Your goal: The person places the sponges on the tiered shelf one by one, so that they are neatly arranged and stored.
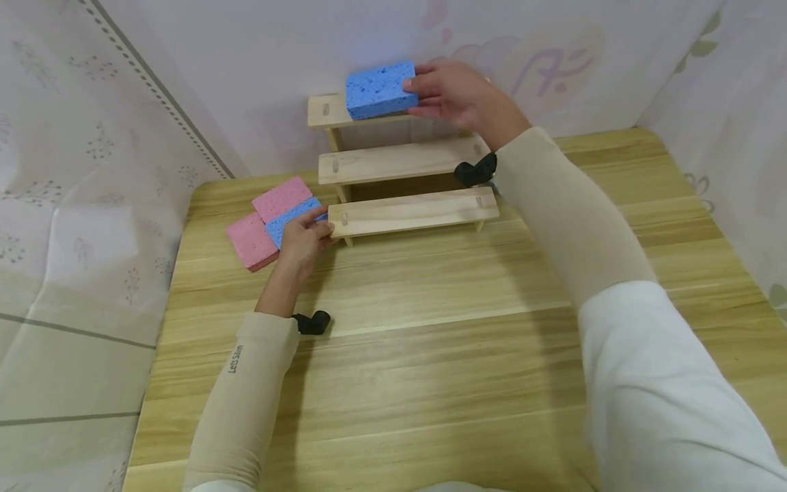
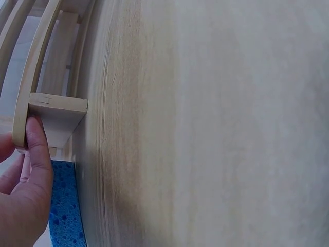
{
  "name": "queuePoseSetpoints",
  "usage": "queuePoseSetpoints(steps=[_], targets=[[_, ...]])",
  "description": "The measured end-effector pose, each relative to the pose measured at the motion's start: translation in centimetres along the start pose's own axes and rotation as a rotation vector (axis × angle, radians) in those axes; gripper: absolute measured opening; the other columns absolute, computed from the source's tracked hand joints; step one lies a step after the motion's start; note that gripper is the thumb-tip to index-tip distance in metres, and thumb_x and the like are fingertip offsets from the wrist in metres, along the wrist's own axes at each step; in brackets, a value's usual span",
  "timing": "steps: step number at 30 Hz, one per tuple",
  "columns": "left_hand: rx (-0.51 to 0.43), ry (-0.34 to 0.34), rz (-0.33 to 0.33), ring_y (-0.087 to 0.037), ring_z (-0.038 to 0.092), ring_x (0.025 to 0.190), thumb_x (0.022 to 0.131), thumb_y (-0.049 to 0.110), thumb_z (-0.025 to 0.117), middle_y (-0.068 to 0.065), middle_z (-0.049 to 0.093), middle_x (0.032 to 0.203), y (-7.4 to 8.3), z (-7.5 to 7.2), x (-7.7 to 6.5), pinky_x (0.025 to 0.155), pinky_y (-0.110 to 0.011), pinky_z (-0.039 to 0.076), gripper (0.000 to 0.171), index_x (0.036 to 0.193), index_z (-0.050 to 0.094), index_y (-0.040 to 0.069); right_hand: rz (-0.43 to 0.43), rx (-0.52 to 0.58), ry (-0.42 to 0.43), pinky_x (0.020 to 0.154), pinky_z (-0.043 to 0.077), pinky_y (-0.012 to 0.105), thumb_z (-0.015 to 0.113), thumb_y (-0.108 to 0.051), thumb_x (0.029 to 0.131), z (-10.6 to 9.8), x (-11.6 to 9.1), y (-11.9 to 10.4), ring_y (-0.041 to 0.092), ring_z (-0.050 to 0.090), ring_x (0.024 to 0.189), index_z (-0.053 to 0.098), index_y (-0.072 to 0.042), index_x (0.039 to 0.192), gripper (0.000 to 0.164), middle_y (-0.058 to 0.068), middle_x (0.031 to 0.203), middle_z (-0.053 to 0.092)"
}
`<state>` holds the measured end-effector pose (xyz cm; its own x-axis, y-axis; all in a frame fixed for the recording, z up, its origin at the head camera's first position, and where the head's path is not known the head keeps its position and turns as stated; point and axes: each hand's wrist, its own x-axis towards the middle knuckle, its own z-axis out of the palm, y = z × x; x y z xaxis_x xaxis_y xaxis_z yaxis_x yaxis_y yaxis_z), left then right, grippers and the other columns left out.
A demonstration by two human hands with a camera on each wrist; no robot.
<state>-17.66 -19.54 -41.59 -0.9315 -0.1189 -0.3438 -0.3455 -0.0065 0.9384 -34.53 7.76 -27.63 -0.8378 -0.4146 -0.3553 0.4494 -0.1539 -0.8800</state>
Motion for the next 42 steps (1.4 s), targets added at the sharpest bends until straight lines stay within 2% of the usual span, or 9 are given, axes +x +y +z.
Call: queuePoseSetpoints(steps=[7, 15, 21, 26, 29, 35, 42], targets=[[0.012, -0.002, -0.009, -0.014, 0.057, 0.098, 0.099, 0.002, 0.051, -0.006, 0.056, 0.109, -0.1, -0.5, -0.5, 0.086, -0.024, 0.056, 0.049, 0.147, 0.043, 0.008, 0.031, 0.009, 0.002, 0.092, 0.055, 0.031, 0.070, -0.002, 0.087, 1.3, 0.8, 0.4, 0.022, 0.051, 0.128, 0.034, -0.020, 0.152, 0.076, 0.001, 0.145, 0.044], [0.007, -0.007, 0.010, -0.016, 0.058, 0.103, 0.099, 0.002, 0.052, -0.006, 0.056, 0.109, 0.0, -0.2, -0.3, 0.088, -0.026, 0.055, 0.050, 0.147, 0.042, 0.007, 0.041, -0.007, 0.026, 0.090, 0.056, 0.030, 0.071, -0.003, 0.087, 2.0, 1.3, 0.1, 0.020, 0.052, 0.127, 0.038, -0.019, 0.150, 0.073, 0.001, 0.142, 0.049], [0.013, -0.002, -0.006, -0.015, 0.060, 0.099, 0.099, 0.001, 0.052, -0.006, 0.057, 0.108, -0.1, -0.3, -0.3, 0.084, -0.023, 0.056, 0.049, 0.147, 0.043, 0.006, 0.083, -0.003, 0.063, 0.088, 0.057, 0.030, 0.072, -0.003, 0.086, 2.4, 1.4, 0.3, 0.023, 0.063, 0.111, 0.043, -0.014, 0.147, 0.069, 0.006, 0.128, 0.058], [0.016, 0.001, -0.001, -0.015, 0.059, 0.098, 0.099, 0.001, 0.052, -0.006, 0.057, 0.108, -0.1, -0.3, -0.2, 0.085, -0.025, 0.056, 0.049, 0.146, 0.043, 0.007, 0.077, -0.019, 0.085, 0.084, 0.058, 0.029, 0.075, -0.002, 0.084, 2.8, 1.5, 0.1, 0.023, 0.066, 0.103, 0.056, -0.003, 0.132, 0.052, 0.007, 0.121, 0.060], [0.005, 0.002, 0.007, -0.016, 0.058, 0.099, 0.099, 0.001, 0.052, -0.007, 0.056, 0.109, 0.0, -0.2, -0.2, 0.085, -0.026, 0.056, 0.049, 0.146, 0.044, 0.007, 0.068, -0.048, 0.113, 0.083, 0.058, 0.029, 0.076, -0.003, 0.083, 3.1, 1.5, -0.1, 0.022, 0.066, 0.100, 0.061, -0.002, 0.121, 0.041, 0.006, 0.118, 0.059], [0.013, 0.006, -0.012, -0.018, 0.058, 0.104, 0.099, 0.002, 0.052, -0.012, 0.055, 0.116, 0.2, -0.1, -0.1, 0.084, -0.024, 0.056, 0.049, 0.147, 0.043, 0.007, 0.062, -0.065, 0.179, 0.082, 0.059, 0.027, 0.076, -0.003, 0.082, 3.7, 1.3, -0.2, 0.020, 0.066, 0.100, 0.063, -0.004, 0.118, 0.038, 0.005, 0.116, 0.061], [0.032, 0.002, -0.012, -0.021, 0.058, 0.107, 0.099, 0.004, 0.053, -0.014, 0.053, 0.124, 0.3, -0.2, 0.2, 0.082, -0.023, 0.057, 0.049, 0.147, 0.043, 0.008, 0.041, -0.088, 0.218, 0.083, 0.058, 0.027, 0.076, -0.002, 0.083, 4.4, 1.2, -0.4, 0.017, 0.064, 0.090, 0.063, -0.004, 0.113, 0.033, 0.003, 0.111, 0.060]])
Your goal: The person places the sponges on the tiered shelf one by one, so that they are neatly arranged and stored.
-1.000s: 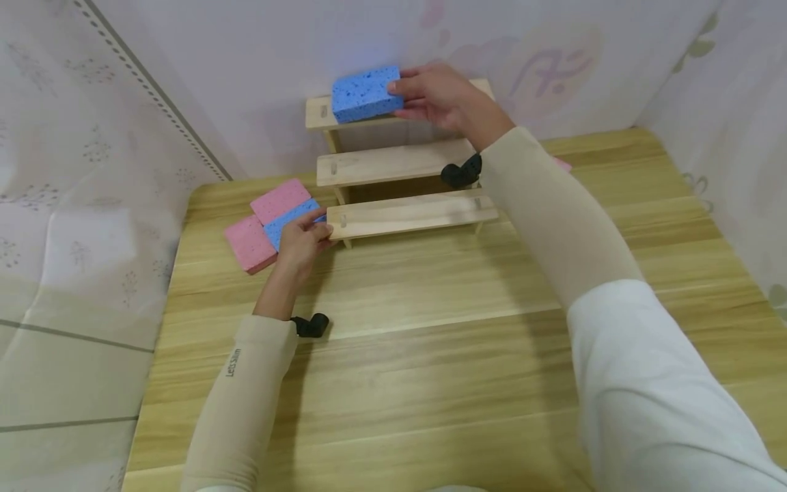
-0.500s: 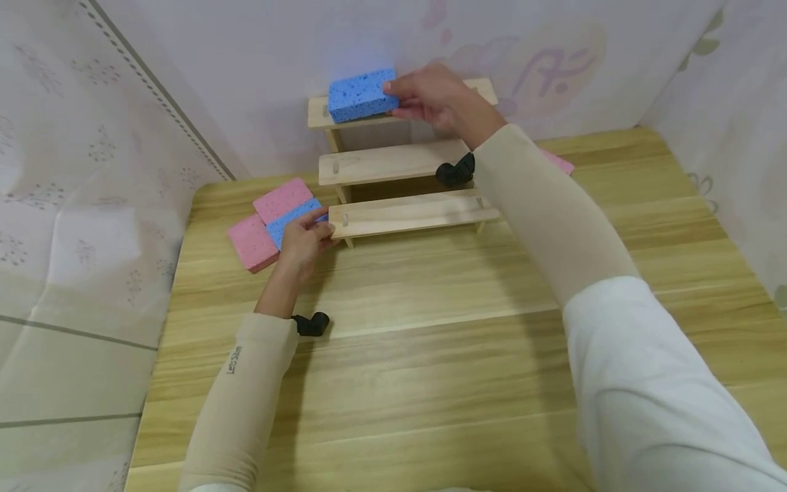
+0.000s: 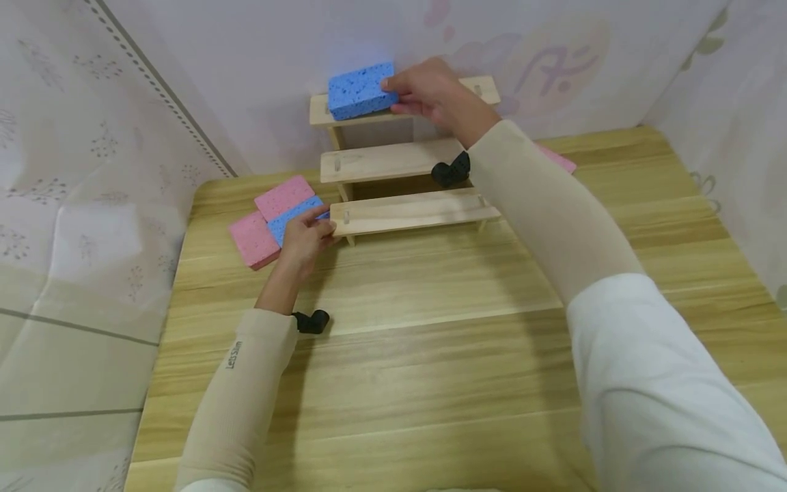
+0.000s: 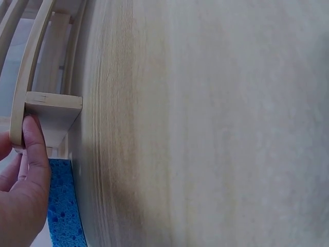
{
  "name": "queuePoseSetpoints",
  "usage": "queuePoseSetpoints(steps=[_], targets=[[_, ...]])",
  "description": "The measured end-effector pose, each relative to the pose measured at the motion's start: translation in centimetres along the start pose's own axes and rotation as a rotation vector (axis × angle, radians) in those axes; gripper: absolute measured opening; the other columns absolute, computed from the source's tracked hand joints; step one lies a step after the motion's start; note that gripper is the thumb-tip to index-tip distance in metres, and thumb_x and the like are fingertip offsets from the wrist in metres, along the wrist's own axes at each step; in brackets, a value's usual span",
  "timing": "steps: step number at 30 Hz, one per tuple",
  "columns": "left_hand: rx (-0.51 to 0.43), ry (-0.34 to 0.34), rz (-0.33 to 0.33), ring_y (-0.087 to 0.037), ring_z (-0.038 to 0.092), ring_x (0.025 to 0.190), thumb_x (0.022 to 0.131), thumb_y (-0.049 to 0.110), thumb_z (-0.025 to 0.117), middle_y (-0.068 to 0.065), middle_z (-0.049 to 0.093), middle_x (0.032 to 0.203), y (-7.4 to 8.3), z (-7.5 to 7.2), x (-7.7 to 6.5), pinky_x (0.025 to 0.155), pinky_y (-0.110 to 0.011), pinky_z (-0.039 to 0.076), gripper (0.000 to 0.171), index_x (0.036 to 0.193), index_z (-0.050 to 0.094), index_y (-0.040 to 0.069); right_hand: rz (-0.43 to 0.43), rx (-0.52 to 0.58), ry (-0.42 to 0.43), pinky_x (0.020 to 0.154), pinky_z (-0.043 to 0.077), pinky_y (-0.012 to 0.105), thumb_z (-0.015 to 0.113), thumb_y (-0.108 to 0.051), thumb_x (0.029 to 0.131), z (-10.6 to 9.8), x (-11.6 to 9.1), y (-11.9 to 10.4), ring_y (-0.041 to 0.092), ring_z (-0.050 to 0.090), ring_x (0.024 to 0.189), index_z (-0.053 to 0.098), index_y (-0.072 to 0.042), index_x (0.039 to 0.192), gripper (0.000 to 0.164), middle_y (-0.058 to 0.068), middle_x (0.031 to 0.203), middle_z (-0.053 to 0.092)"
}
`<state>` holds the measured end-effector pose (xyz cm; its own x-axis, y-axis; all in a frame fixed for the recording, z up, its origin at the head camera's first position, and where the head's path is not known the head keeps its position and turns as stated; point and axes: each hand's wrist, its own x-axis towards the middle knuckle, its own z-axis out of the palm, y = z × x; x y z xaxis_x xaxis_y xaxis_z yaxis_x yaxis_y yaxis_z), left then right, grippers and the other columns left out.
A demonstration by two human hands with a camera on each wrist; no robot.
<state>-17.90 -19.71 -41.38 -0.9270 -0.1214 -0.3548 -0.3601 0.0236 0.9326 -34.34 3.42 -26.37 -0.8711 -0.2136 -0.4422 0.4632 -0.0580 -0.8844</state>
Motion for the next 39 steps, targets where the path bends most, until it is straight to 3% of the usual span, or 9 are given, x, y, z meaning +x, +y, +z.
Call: queuePoseSetpoints(steps=[14, 24, 27, 32, 39], targets=[[0.003, 0.002, -0.008, -0.021, 0.058, 0.107, 0.100, 0.004, 0.052, -0.013, 0.054, 0.120, 0.3, 0.0, 0.4, 0.085, -0.025, 0.057, 0.048, 0.147, 0.044, 0.010, 0.004, -0.096, 0.097, 0.083, 0.057, 0.024, 0.072, -0.012, 0.089, -0.2, -0.1, -0.5, 0.016, 0.061, 0.104, 0.058, -0.013, 0.127, 0.041, 0.001, 0.118, 0.055], [0.000, -0.008, -0.004, -0.023, 0.057, 0.110, 0.100, 0.004, 0.052, -0.015, 0.053, 0.125, 0.1, 0.0, 0.3, 0.086, -0.026, 0.057, 0.049, 0.148, 0.042, 0.009, 0.000, -0.026, 0.046, 0.088, 0.056, 0.027, 0.067, -0.008, 0.092, -1.4, -0.1, -0.4, 0.019, 0.058, 0.108, 0.053, -0.011, 0.131, 0.042, 0.005, 0.122, 0.053], [-0.006, -0.005, -0.001, -0.022, 0.057, 0.109, 0.099, 0.003, 0.052, -0.015, 0.053, 0.124, 0.1, 0.0, 0.2, 0.085, -0.026, 0.057, 0.049, 0.147, 0.042, 0.008, 0.009, -0.014, 0.047, 0.090, 0.056, 0.027, 0.067, -0.010, 0.092, -2.1, -0.1, -0.4, 0.020, 0.058, 0.112, 0.053, -0.012, 0.132, 0.042, 0.005, 0.124, 0.054], [-0.024, -0.004, 0.006, -0.021, 0.058, 0.106, 0.099, 0.002, 0.052, -0.014, 0.054, 0.122, 0.0, 0.2, 0.2, 0.085, -0.026, 0.057, 0.049, 0.147, 0.043, 0.007, 0.001, 0.024, 0.079, 0.091, 0.055, 0.028, 0.069, -0.010, 0.091, -3.9, -0.6, -0.4, 0.020, 0.059, 0.112, 0.058, -0.011, 0.119, 0.030, 0.006, 0.121, 0.056], [-0.042, -0.014, 0.010, -0.019, 0.059, 0.104, 0.099, 0.002, 0.052, -0.011, 0.056, 0.115, -0.1, 0.4, 0.0, 0.083, -0.025, 0.057, 0.049, 0.147, 0.043, 0.007, -0.017, 0.155, 0.093, 0.096, 0.053, 0.031, 0.065, -0.003, 0.091, -7.0, -1.5, -0.1, 0.024, 0.058, 0.107, 0.054, -0.004, 0.116, 0.027, 0.011, 0.117, 0.055]])
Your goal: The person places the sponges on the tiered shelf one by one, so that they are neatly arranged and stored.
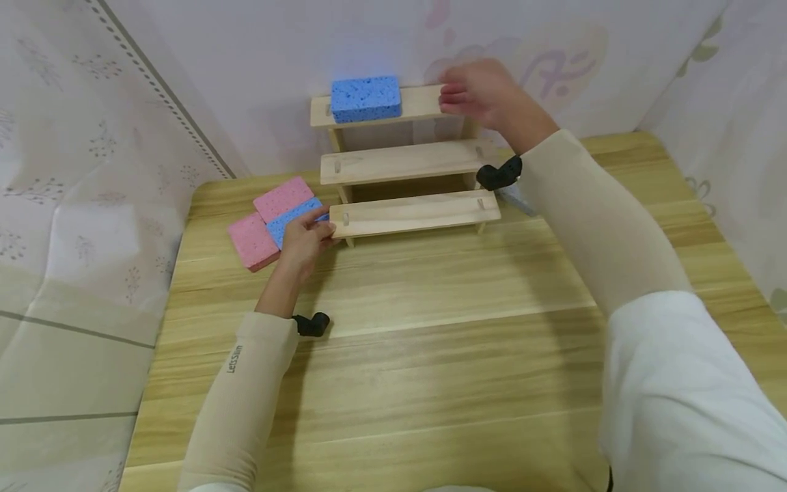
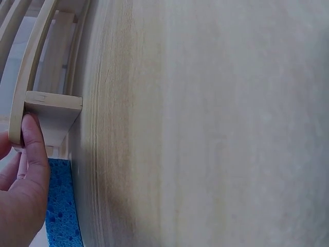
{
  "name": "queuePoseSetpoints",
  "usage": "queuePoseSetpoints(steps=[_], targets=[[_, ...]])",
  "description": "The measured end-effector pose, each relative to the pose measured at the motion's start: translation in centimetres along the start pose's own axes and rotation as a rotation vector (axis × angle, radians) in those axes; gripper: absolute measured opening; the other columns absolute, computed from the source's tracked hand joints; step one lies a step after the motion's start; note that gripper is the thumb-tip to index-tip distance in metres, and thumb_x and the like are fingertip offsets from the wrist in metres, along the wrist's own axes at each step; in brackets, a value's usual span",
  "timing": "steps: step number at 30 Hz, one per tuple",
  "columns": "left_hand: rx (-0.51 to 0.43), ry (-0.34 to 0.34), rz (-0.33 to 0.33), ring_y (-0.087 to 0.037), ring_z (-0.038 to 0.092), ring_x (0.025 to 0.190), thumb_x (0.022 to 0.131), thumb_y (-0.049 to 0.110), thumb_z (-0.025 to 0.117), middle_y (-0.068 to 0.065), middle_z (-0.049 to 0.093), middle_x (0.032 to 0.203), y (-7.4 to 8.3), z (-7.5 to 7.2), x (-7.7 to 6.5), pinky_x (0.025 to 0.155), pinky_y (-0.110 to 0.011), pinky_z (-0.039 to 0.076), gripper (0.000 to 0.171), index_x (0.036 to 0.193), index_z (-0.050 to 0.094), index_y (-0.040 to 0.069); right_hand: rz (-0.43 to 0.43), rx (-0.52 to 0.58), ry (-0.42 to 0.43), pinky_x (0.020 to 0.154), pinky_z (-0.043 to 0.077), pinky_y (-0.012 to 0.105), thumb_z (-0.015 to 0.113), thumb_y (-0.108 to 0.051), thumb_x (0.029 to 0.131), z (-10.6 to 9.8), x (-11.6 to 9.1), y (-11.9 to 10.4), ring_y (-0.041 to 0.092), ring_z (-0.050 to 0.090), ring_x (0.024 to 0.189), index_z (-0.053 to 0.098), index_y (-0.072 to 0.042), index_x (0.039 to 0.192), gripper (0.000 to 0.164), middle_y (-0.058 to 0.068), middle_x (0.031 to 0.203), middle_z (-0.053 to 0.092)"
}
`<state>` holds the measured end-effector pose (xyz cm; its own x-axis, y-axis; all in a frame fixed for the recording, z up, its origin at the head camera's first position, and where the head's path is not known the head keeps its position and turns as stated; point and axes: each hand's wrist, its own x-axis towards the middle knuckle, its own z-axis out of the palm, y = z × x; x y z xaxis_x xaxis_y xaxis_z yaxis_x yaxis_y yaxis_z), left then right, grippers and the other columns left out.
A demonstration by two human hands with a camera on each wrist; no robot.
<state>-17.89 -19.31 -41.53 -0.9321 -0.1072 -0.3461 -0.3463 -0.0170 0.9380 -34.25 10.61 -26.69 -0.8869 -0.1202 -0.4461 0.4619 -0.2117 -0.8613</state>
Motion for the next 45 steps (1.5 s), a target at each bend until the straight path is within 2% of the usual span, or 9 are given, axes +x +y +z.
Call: queuePoseSetpoints(steps=[4, 9, 12, 22, 27, 34, 41, 45], targets=[[-0.016, 0.002, 0.005, -0.017, 0.058, 0.100, 0.099, 0.001, 0.052, -0.009, 0.055, 0.110, 0.1, 0.0, -0.2, 0.082, -0.024, 0.057, 0.049, 0.147, 0.042, 0.006, -0.015, 0.036, -0.005, 0.093, 0.055, 0.031, 0.065, -0.003, 0.091, -1.3, -0.3, -0.1, 0.026, 0.058, 0.100, 0.055, -0.003, 0.117, 0.028, 0.012, 0.112, 0.055], [-0.028, 0.010, -0.005, -0.015, 0.059, 0.097, 0.099, 0.000, 0.051, -0.007, 0.055, 0.108, 0.2, -0.1, -0.4, 0.081, -0.022, 0.057, 0.049, 0.146, 0.043, 0.007, -0.035, 0.046, -0.007, 0.082, 0.059, 0.031, 0.067, -0.001, 0.089, -2.8, -0.7, 0.0, 0.025, 0.062, 0.085, 0.054, -0.004, 0.110, 0.025, 0.013, 0.103, 0.057], [-0.034, 0.012, -0.009, -0.015, 0.059, 0.098, 0.099, 0.000, 0.051, -0.008, 0.055, 0.108, 0.2, -0.1, -0.5, 0.080, -0.022, 0.057, 0.049, 0.147, 0.043, 0.006, -0.031, 0.070, -0.007, 0.082, 0.059, 0.032, 0.067, -0.001, 0.089, -3.7, -0.9, 0.0, 0.026, 0.063, 0.083, 0.055, -0.002, 0.108, 0.022, 0.014, 0.102, 0.057], [-0.023, 0.010, 0.007, -0.015, 0.059, 0.098, 0.099, -0.001, 0.052, -0.007, 0.055, 0.105, 0.1, -0.3, -0.8, 0.081, -0.021, 0.057, 0.050, 0.147, 0.041, 0.005, -0.038, 0.118, -0.008, 0.084, 0.059, 0.033, 0.067, -0.002, 0.090, -6.1, -1.3, -0.3, 0.024, 0.061, 0.094, 0.058, 0.000, 0.106, 0.019, 0.014, 0.103, 0.058], [-0.031, -0.002, 0.011, -0.015, 0.060, 0.097, 0.098, -0.001, 0.052, -0.007, 0.056, 0.105, 0.0, 0.0, -1.1, 0.083, -0.024, 0.057, 0.050, 0.147, 0.041, 0.004, -0.025, 0.153, 0.004, 0.088, 0.057, 0.034, 0.067, -0.002, 0.090, -7.6, -1.6, -0.3, 0.024, 0.058, 0.103, 0.059, 0.001, 0.111, 0.023, 0.013, 0.105, 0.058], [-0.031, -0.004, 0.015, -0.016, 0.059, 0.099, 0.099, -0.001, 0.051, -0.006, 0.056, 0.105, 0.0, 0.3, -1.1, 0.080, -0.021, 0.057, 0.050, 0.147, 0.041, 0.005, 0.002, 0.232, 0.015, 0.093, 0.055, 0.034, 0.067, -0.001, 0.090, -9.6, -2.2, -0.5, 0.023, 0.053, 0.119, 0.058, -0.002, 0.119, 0.031, 0.013, 0.116, 0.057], [-0.041, 0.003, -0.001, -0.015, 0.060, 0.097, 0.099, 0.000, 0.052, -0.006, 0.056, 0.105, 0.0, 0.0, -1.3, 0.081, -0.021, 0.057, 0.050, 0.147, 0.042, 0.006, 0.004, 0.255, 0.008, 0.098, 0.052, 0.035, 0.065, -0.001, 0.091, -11.9, -2.5, 0.1, 0.023, 0.057, 0.110, 0.057, -0.004, 0.115, 0.025, 0.013, 0.117, 0.057], [-0.046, 0.001, -0.003, -0.015, 0.060, 0.098, 0.099, 0.000, 0.052, -0.007, 0.055, 0.107, 0.0, -0.1, -1.4, 0.080, -0.020, 0.057, 0.050, 0.147, 0.042, 0.006, 0.014, 0.286, 0.018, 0.099, 0.052, 0.035, 0.065, -0.003, 0.092, -13.4, -2.7, 0.4, 0.023, 0.056, 0.114, 0.056, -0.006, 0.121, 0.030, 0.012, 0.119, 0.056]])
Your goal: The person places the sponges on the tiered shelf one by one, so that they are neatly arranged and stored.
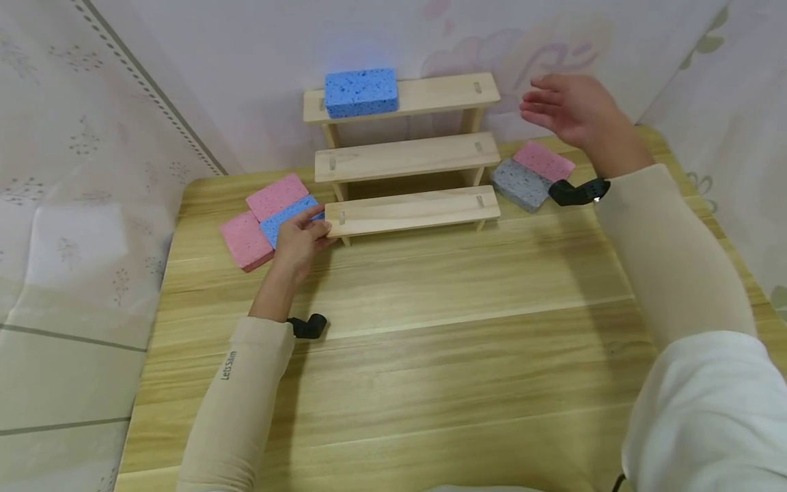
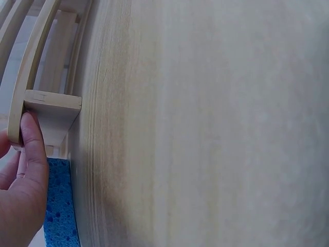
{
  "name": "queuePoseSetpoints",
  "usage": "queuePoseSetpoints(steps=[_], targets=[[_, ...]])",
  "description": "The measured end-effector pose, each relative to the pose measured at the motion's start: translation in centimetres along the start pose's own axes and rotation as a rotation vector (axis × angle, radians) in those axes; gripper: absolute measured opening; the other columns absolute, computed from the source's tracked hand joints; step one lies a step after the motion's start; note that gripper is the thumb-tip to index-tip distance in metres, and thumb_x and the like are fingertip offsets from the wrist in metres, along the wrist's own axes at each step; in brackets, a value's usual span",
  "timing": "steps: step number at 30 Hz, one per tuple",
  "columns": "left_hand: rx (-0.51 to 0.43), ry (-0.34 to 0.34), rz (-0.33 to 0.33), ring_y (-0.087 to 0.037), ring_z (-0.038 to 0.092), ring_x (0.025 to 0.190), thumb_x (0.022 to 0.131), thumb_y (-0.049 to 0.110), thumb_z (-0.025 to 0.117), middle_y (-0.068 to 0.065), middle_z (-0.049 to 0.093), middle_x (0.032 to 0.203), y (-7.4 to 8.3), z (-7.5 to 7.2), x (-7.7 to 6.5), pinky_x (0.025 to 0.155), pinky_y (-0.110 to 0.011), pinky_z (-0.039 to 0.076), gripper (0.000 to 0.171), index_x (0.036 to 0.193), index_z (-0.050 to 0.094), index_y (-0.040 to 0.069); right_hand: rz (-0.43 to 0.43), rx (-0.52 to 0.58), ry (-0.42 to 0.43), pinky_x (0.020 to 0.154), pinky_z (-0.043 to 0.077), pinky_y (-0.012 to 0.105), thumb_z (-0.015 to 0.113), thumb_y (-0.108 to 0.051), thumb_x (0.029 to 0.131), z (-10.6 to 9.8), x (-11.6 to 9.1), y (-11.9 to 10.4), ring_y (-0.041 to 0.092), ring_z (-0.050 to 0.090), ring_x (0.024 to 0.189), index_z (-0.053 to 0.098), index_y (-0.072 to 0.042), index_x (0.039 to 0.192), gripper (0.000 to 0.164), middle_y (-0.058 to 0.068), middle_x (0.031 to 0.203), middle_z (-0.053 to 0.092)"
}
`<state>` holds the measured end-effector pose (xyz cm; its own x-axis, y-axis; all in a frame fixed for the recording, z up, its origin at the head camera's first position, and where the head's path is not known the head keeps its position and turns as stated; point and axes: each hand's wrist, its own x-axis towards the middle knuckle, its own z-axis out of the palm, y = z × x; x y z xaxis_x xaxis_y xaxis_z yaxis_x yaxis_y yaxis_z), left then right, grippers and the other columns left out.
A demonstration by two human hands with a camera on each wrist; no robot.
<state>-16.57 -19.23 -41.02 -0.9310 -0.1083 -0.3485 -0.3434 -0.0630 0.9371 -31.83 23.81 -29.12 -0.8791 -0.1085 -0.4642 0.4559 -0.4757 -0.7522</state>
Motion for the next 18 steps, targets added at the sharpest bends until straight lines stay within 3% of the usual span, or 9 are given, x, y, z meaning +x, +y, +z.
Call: queuePoseSetpoints(steps=[3, 11, 18], targets=[[-0.002, -0.002, 0.000, -0.015, 0.060, 0.098, 0.099, 0.000, 0.051, -0.007, 0.055, 0.107, 0.0, 0.0, -0.1, 0.080, -0.020, 0.057, 0.050, 0.147, 0.042, 0.006, 0.002, 0.004, 0.018, 0.098, 0.052, 0.035, 0.066, -0.004, 0.091, -1.1, -0.1, 0.0, 0.023, 0.054, 0.116, 0.056, -0.007, 0.124, 0.035, 0.011, 0.118, 0.055], [-0.012, -0.008, 0.005, -0.014, 0.060, 0.096, 0.099, 0.000, 0.052, -0.006, 0.056, 0.106, -0.2, -0.1, -0.2, 0.079, -0.020, 0.057, 0.049, 0.147, 0.043, 0.006, 0.041, 0.022, 0.058, 0.096, 0.053, 0.034, 0.064, -0.008, 0.094, -3.8, -0.6, 0.5, 0.025, 0.061, 0.104, 0.060, -0.007, 0.119, 0.026, 0.010, 0.117, 0.056], [-0.025, -0.005, 0.003, -0.014, 0.060, 0.097, 0.099, 0.000, 0.052, -0.007, 0.056, 0.106, -0.2, -0.2, -0.2, 0.080, -0.020, 0.057, 0.049, 0.147, 0.042, 0.006, 0.089, 0.039, 0.104, 0.094, 0.054, 0.033, 0.065, -0.011, 0.094, -5.5, -0.7, 1.2, 0.023, 0.060, 0.107, 0.061, -0.011, 0.118, 0.025, 0.008, 0.117, 0.057]])
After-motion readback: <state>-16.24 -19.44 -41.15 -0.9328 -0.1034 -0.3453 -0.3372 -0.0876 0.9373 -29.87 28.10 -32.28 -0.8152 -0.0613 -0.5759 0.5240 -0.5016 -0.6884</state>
